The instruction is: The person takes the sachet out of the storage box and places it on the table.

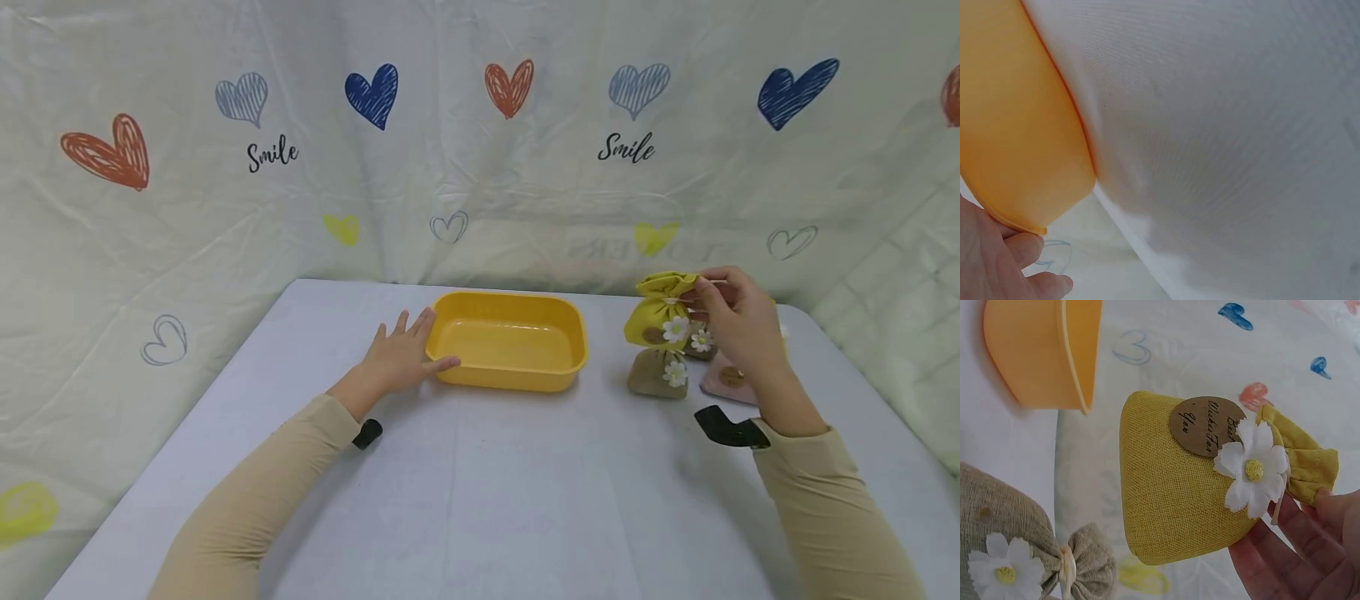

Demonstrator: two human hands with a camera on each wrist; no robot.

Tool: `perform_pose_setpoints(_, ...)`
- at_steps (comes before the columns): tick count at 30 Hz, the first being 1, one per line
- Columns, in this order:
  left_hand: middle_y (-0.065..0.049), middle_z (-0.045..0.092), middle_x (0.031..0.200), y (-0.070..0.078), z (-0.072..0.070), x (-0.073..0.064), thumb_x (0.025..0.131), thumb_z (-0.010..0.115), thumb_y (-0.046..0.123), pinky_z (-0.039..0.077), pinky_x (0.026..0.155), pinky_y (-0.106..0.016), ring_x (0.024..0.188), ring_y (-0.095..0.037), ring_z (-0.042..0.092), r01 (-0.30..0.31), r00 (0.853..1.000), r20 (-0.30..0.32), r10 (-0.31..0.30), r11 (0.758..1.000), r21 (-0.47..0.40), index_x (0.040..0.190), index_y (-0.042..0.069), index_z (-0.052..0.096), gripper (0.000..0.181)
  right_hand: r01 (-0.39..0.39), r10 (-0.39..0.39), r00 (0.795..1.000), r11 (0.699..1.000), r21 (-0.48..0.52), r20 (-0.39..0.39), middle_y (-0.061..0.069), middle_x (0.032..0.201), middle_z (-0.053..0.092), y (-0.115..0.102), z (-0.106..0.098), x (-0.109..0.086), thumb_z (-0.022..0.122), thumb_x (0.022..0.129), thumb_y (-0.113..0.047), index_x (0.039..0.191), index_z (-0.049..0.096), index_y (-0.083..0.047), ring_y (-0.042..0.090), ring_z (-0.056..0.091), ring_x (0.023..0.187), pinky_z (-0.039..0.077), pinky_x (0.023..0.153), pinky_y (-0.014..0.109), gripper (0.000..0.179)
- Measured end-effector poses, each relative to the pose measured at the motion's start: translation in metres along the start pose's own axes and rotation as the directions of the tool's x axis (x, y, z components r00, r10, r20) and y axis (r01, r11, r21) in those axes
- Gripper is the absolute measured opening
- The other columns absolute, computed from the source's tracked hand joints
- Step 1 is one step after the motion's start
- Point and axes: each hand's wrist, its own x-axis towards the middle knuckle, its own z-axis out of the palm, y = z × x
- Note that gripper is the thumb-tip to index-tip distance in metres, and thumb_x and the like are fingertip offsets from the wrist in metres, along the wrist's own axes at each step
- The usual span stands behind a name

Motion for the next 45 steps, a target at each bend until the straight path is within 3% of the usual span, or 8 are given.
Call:
perform_pose_setpoints(10,-0.01,0.011,0.171,0.001,-0.001,-0.001,0.096,0.045,0.075,0.007,0.119,-0.067,0.154,-0.043,0.007,0.003,1.0,0.003,-0.003,1.0,0.007,0.165,0.003,0.006,0.106,-0.138,0.126,0.986,0.984,-0.109,-0.11,-0.025,0.093,0.057,0.012,-0.026,-0.003,0.044,0.111,-0.033,0.119,0.056,-0.019,-0.018,0.057,0.078,0.049,0.068,0.006,0.02)
perform_pose_setpoints(15,-0.009,0.011,0.171,0.001,-0.001,-0.001,0.096,0.045,0.075,0.006,0.119,-0.067,0.155,-0.043,0.007,0.004,1.0,0.007,-0.004,1.0,0.005,0.165,0.004,0.006,0.106,-0.148,0.135,0.98,0.985,-0.083,-0.147,-0.034,0.087,0.054,0.019,-0.04,-0.006,0.044,0.111,-0.033,0.111,0.052,-0.035,-0.021,0.057,0.075,0.049,0.067,0.005,0.008)
perform_pose_setpoints(21,-0.009,0.011,0.171,0.001,0.0,-0.001,0.097,0.045,0.074,0.006,0.119,-0.067,0.154,-0.043,0.007,0.004,1.0,0.004,-0.004,1.0,0.002,0.165,0.004,0.006,0.105,-0.163,0.158,0.974,0.987,-0.016,-0.163,-0.038,0.081,0.058,0.025,-0.054,-0.008,0.045,0.11,-0.028,0.108,0.054,-0.036,-0.019,0.059,0.074,0.049,0.066,0.005,0.012)
perform_pose_setpoints(36,-0.009,0.01,0.171,0.002,0.0,-0.002,0.097,0.045,0.074,0.006,0.119,-0.067,0.154,-0.043,0.007,0.002,1.0,0.006,-0.002,1.0,0.002,0.165,0.004,0.006,0.105,-0.193,0.198,0.959,0.98,0.044,-0.201,-0.037,0.079,0.059,0.046,-0.076,-0.016,0.045,0.11,-0.015,0.103,0.055,-0.035,-0.019,0.059,0.071,0.048,0.063,0.004,0.023)
perform_pose_setpoints(41,-0.009,0.01,0.171,0.002,0.0,-0.002,0.097,0.045,0.074,0.007,0.119,-0.067,0.155,-0.043,0.007,0.002,1.0,0.005,-0.002,1.0,0.006,0.165,0.003,0.006,0.105,-0.265,0.257,0.94,0.964,-0.006,-0.223,-0.04,0.075,0.055,0.049,-0.082,-0.02,0.044,0.11,-0.018,0.102,0.052,-0.038,-0.021,0.056,0.067,0.046,0.061,0.003,0.023)
perform_pose_setpoints(45,-0.009,0.01,0.171,0.002,0.0,-0.002,0.097,0.045,0.074,0.008,0.119,-0.067,0.155,-0.043,0.007,0.0,1.0,0.0,0.0,1.0,0.009,0.165,0.003,0.006,0.106,-0.338,0.308,0.911,0.939,-0.066,-0.276,-0.04,0.076,0.05,0.054,-0.085,-0.022,0.042,0.111,-0.021,0.1,0.048,-0.042,-0.023,0.051,0.065,0.044,0.06,0.001,0.025)
